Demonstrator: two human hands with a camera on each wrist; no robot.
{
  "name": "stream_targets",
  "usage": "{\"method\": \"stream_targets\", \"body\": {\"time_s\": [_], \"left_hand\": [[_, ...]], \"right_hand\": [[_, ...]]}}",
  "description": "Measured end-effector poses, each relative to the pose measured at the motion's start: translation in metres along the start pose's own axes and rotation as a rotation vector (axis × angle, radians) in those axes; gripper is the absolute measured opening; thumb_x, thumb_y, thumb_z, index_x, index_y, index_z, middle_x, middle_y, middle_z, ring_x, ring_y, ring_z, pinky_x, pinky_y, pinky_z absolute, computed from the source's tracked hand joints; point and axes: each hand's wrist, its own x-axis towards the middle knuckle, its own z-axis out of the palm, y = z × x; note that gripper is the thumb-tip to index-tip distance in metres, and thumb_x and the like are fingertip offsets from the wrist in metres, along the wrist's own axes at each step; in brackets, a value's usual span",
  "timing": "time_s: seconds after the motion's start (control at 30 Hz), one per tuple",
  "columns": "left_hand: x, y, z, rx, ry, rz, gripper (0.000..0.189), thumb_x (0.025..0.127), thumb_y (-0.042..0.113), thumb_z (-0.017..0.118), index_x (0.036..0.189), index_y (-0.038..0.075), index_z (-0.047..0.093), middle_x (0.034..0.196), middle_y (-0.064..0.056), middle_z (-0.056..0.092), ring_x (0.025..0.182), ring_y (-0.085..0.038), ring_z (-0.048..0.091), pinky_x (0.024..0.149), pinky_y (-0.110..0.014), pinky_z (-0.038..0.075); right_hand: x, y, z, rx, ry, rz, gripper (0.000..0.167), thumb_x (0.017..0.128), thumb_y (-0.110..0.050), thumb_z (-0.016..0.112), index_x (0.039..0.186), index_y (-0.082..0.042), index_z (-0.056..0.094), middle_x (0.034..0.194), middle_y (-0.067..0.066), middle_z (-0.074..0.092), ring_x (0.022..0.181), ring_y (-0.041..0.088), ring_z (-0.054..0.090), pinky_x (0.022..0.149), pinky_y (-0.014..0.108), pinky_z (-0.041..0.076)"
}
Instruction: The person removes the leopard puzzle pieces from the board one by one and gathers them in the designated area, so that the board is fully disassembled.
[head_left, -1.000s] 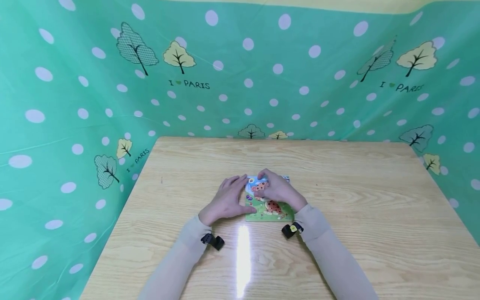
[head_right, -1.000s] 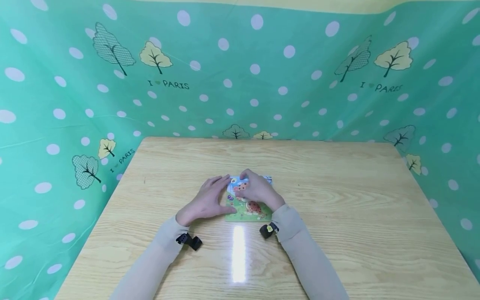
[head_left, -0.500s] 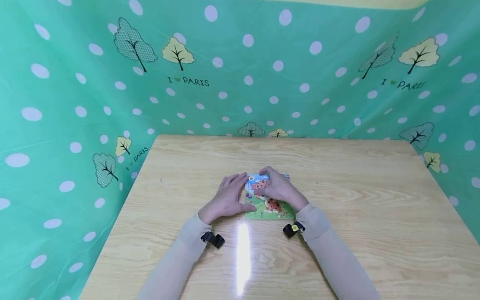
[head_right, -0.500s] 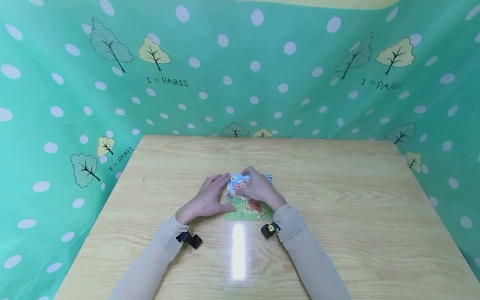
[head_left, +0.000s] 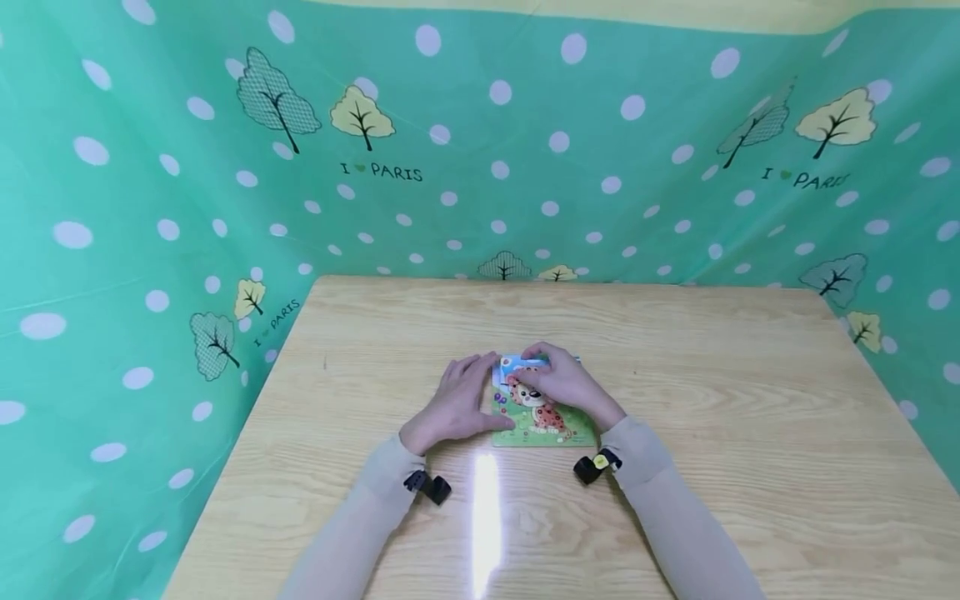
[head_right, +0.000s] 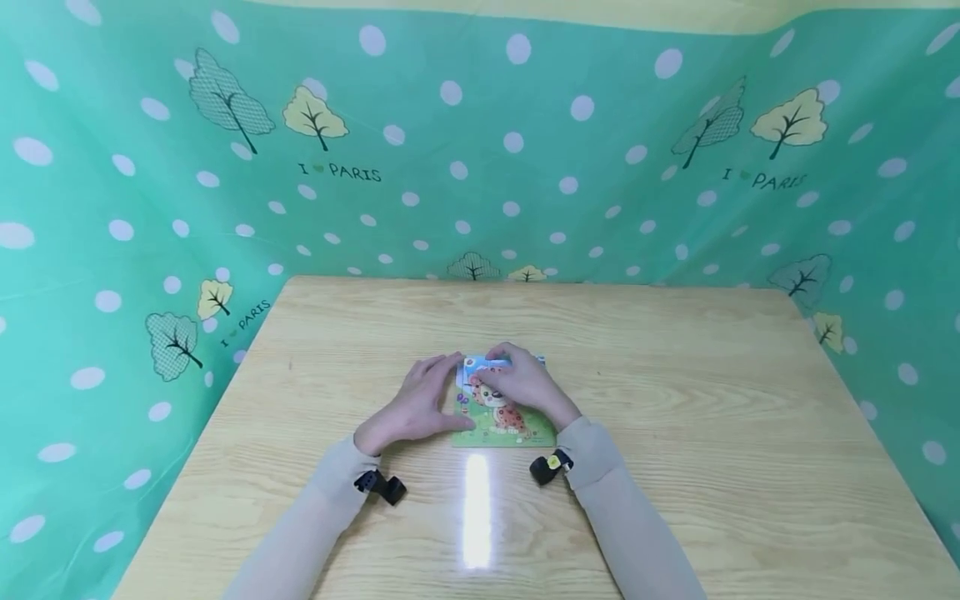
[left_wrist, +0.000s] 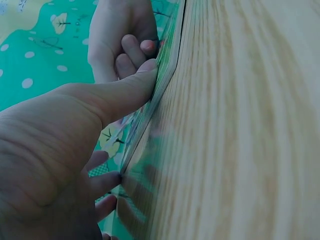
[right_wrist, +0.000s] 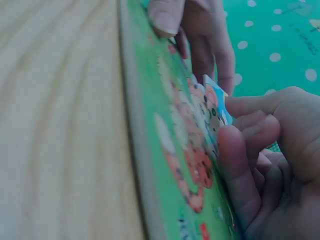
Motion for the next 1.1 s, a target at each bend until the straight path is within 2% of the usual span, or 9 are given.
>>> {"method": "stream_targets", "body": {"time_s": [0.1, 0.27, 0.43, 0.73, 0.93, 1.1], "left_hand": [[-0.0005, 0.0003, -0.0029, 0.009, 0.002, 0.004, 0.116, 0.081, 0.055, 0.089, 0.169, 0.012, 0.026, 0.174, -0.013, 0.033, 0.161, -0.041, 0.024, 0.134, -0.061, 0.015], [0.001, 0.0, -0.0031, 0.029, -0.009, 0.006, 0.115, 0.082, 0.057, 0.087, 0.169, 0.012, 0.027, 0.176, -0.01, 0.03, 0.163, -0.037, 0.022, 0.135, -0.059, 0.011], [0.001, -0.0002, -0.0009, 0.027, -0.008, 0.014, 0.114, 0.083, 0.057, 0.086, 0.169, 0.012, 0.027, 0.176, -0.009, 0.03, 0.163, -0.037, 0.022, 0.135, -0.06, 0.013], [-0.0006, 0.0016, -0.0015, -0.009, 0.005, 0.013, 0.11, 0.082, 0.052, 0.089, 0.168, 0.024, 0.028, 0.172, -0.013, 0.039, 0.161, -0.04, 0.024, 0.133, -0.062, 0.015], [-0.0011, 0.0002, -0.0002, -0.017, -0.003, 0.026, 0.109, 0.083, 0.052, 0.087, 0.168, 0.016, 0.03, 0.175, -0.012, 0.033, 0.162, -0.04, 0.022, 0.134, -0.062, 0.012], [0.0004, -0.004, 0.0041, 0.008, -0.021, 0.033, 0.105, 0.085, 0.054, 0.083, 0.167, 0.009, 0.035, 0.179, -0.01, 0.024, 0.165, -0.037, 0.017, 0.136, -0.058, 0.005]], "right_hand": [[0.0002, -0.0012, -0.0026, 0.086, -0.029, -0.021, 0.046, 0.103, -0.031, 0.07, 0.141, -0.007, 0.056, 0.059, -0.006, 0.053, 0.046, 0.01, 0.044, 0.047, 0.024, 0.049], [0.0018, 0.0005, -0.0039, 0.143, -0.027, -0.008, 0.042, 0.104, -0.029, 0.069, 0.138, -0.007, 0.058, 0.065, -0.002, 0.059, 0.048, 0.011, 0.047, 0.05, 0.025, 0.053], [0.0001, 0.0023, -0.0022, 0.128, -0.006, 0.002, 0.04, 0.106, -0.028, 0.067, 0.14, -0.008, 0.059, 0.059, -0.004, 0.055, 0.046, 0.011, 0.048, 0.048, 0.025, 0.051], [-0.002, 0.0029, 0.0013, 0.043, 0.006, -0.032, 0.042, 0.108, -0.031, 0.063, 0.144, -0.011, 0.06, 0.056, -0.007, 0.052, 0.045, 0.011, 0.046, 0.045, 0.023, 0.04], [-0.0033, 0.0046, 0.0013, 0.059, 0.018, -0.054, 0.034, 0.11, -0.031, 0.06, 0.135, -0.008, 0.065, 0.065, -0.002, 0.058, 0.047, 0.011, 0.048, 0.046, 0.023, 0.045], [-0.0039, 0.0061, -0.0002, 0.053, 0.035, -0.072, 0.034, 0.111, -0.03, 0.057, 0.132, -0.006, 0.069, 0.077, 0.002, 0.063, 0.053, 0.011, 0.052, 0.048, 0.023, 0.048]]}}
